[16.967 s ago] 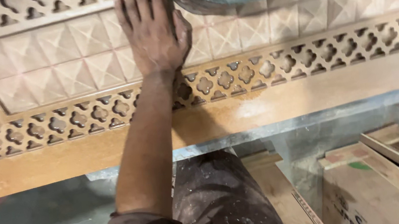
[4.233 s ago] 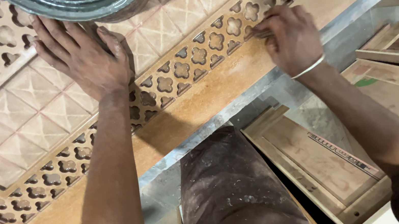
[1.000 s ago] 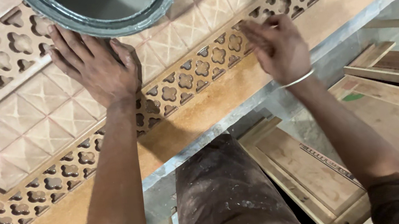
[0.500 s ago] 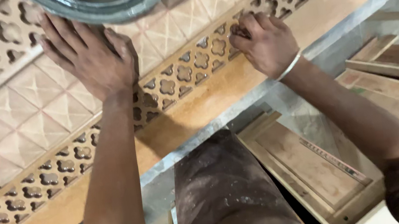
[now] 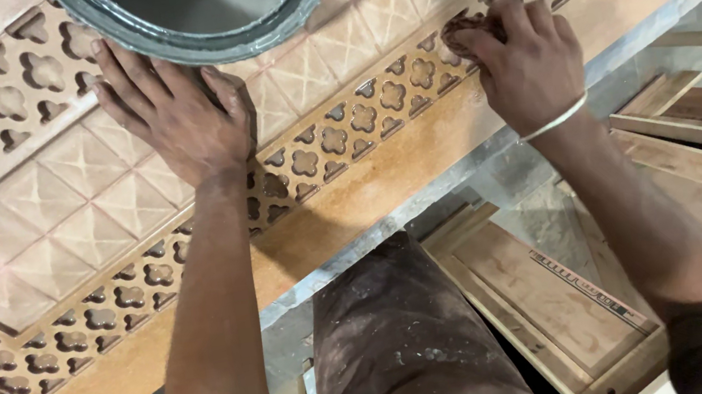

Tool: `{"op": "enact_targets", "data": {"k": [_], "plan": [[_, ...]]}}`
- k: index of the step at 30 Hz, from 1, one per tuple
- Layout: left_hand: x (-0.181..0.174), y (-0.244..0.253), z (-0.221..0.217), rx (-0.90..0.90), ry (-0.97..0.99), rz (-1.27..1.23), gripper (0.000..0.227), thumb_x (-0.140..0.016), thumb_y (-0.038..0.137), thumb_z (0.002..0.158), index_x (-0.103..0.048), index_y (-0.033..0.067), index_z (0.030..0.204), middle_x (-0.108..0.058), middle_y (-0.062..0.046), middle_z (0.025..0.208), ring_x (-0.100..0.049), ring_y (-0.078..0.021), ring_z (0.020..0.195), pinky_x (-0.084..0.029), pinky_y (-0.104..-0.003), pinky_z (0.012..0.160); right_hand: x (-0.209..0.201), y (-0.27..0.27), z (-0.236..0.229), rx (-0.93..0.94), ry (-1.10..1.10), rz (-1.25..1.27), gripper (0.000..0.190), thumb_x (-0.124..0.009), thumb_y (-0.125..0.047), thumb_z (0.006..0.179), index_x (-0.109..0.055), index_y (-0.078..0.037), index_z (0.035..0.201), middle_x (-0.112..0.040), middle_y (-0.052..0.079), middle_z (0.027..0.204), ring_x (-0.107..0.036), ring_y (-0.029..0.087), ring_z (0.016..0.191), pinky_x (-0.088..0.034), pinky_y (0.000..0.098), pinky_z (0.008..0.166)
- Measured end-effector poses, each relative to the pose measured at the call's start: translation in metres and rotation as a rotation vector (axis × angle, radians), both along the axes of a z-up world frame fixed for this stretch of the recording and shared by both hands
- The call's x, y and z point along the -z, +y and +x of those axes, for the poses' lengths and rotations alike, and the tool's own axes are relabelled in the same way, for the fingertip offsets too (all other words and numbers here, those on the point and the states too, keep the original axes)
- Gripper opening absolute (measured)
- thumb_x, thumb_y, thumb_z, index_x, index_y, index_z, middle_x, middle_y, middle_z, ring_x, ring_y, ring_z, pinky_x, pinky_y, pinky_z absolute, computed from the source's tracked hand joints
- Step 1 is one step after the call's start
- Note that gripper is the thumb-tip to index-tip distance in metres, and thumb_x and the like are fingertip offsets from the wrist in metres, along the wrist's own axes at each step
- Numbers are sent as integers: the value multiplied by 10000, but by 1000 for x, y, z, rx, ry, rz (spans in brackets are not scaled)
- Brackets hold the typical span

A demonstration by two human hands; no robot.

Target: The person uses a small cloth to apply a liquid finish to the carved border of a wooden panel. They repeatedly dip the cloth into a metal container and rub the finish into the intricate cutouts along the panel's edge.

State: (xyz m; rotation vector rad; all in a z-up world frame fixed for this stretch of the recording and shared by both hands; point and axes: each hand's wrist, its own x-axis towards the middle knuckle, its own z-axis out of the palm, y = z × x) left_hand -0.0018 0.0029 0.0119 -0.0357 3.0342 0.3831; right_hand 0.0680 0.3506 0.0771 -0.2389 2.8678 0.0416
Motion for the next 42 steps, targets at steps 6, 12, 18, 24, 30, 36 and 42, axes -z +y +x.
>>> {"op": "enact_targets", "data": {"k": [6,12,18,24,30,36,42], "plan": [[3,-2,1,8,26,13,691,-485,344,1037,-357,-82,1566,-230,-283,1673,-131,-423,1581,-53,-599,1301,17,-25,26,-140,42,10,464,-708,-223,875,-717,-239,1338,-631,130,1259,-607,310,1138,-548,421,881],[6,-1,3,15,43,-1,702,-483,353,1042,-341,-91,1567,-246,-288,1671,-135,-427,1579,-52,-593,1306,17,-15,26,-55,-18,-64,442,-687,-194,910,-701,-250,1348,-623,81,1255,-609,262,1126,-528,410,926],[5,-2,3,19,4,-11,687,-478,350,1038,-348,-103,1539,-256,-328,1645,-126,-449,1566,-43,-602,1292,16,-10,12,-225,-2,64,462,-726,-268,825,-726,-272,1287,-618,87,1226,-617,251,1098,-545,394,887],[6,0,2,21,38,23,676,-510,333,1030,-376,-117,1516,-288,-341,1618,-137,-456,1556,-48,-607,1285,17,1,-2,-254,-125,-100,397,-700,-255,877,-713,-252,1274,-638,81,1217,-621,264,1115,-545,409,890],[6,0,1,15,53,20,660,-525,323,1040,-394,-129,1503,-301,-345,1607,-141,-456,1556,-44,-601,1287,11,1,-1,-477,-16,65,437,-657,-219,929,-697,-284,1359,-633,99,1310,-619,284,1153,-535,427,974],[7,-3,4,-2,48,-2,651,-492,343,1057,-392,-106,1518,-273,-294,1656,-131,-423,1573,-34,-580,1296,22,26,-9,-75,-119,-350,512,-695,-175,953,-595,-136,1453,-604,157,1376,-591,359,1232,-501,459,1052],[9,0,3,-27,3,-7,686,-417,373,1031,-372,-79,1545,-248,-276,1660,-123,-404,1567,-22,-575,1290,53,-56,36,-48,336,-369,579,-574,-12,876,-607,-58,1453,-654,170,1368,-599,318,1244,-505,460,1062]]}}
